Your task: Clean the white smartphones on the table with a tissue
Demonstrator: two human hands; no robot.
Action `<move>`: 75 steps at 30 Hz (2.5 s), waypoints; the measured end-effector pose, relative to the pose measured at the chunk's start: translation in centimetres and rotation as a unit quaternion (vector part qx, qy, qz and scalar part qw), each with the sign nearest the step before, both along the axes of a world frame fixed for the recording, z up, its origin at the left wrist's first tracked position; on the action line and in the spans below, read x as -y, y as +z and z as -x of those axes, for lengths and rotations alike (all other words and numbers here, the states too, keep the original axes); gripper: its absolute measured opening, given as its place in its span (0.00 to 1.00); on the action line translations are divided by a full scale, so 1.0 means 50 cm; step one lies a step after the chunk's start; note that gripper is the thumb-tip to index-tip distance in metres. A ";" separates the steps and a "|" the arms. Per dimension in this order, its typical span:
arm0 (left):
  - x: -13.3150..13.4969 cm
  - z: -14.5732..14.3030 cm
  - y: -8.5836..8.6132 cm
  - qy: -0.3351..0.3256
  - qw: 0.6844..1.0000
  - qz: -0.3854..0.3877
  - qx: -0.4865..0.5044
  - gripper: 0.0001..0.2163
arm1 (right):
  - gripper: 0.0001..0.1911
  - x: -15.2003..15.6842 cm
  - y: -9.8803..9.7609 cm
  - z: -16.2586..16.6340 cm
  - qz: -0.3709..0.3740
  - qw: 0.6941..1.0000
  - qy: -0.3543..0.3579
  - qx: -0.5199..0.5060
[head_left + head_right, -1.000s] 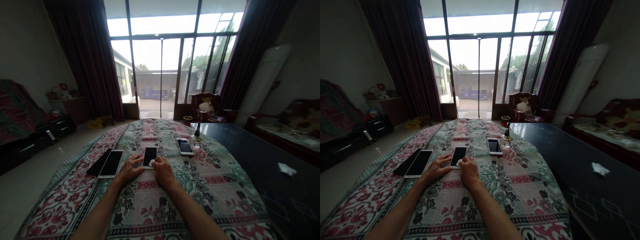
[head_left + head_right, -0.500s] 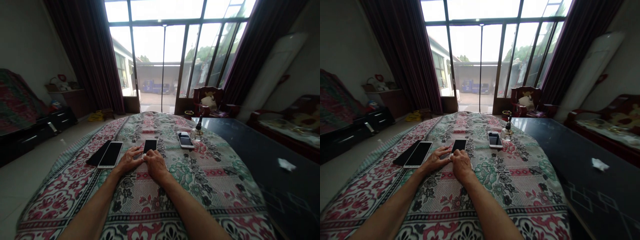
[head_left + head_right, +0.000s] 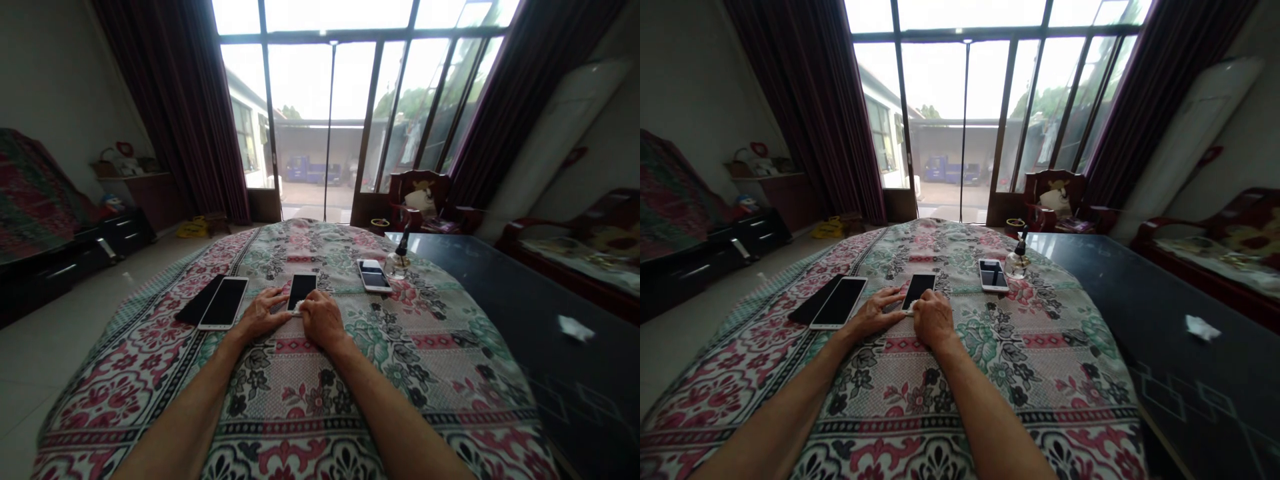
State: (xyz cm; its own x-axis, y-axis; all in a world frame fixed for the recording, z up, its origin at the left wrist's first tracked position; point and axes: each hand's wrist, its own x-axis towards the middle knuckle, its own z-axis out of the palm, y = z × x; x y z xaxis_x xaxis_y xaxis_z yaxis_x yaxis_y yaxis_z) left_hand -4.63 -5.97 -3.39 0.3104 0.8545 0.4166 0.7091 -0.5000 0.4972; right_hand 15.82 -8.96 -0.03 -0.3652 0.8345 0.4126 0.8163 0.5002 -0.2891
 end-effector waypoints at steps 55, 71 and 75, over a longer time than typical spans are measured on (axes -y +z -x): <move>0.020 -0.018 0.004 0.053 0.998 0.012 -0.043 0.22 | 0.15 -0.001 -0.003 -0.041 -0.005 0.999 -0.034 0.002; 0.033 -0.042 0.015 0.086 0.995 0.037 -0.040 0.21 | 0.15 -0.068 0.017 -0.003 0.040 0.994 -0.091 0.036; 0.032 -0.044 0.016 0.095 0.994 0.037 -0.044 0.21 | 0.15 -0.077 0.017 0.033 0.043 0.993 -0.102 0.042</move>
State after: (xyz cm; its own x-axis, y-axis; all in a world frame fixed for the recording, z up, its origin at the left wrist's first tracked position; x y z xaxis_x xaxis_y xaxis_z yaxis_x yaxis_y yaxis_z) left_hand -2.45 -7.58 -2.59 0.1720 0.9288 0.3284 0.8294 -0.3164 0.4605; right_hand 14.17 -5.10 0.81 -0.2150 0.9255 0.3119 0.9211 0.2983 -0.2503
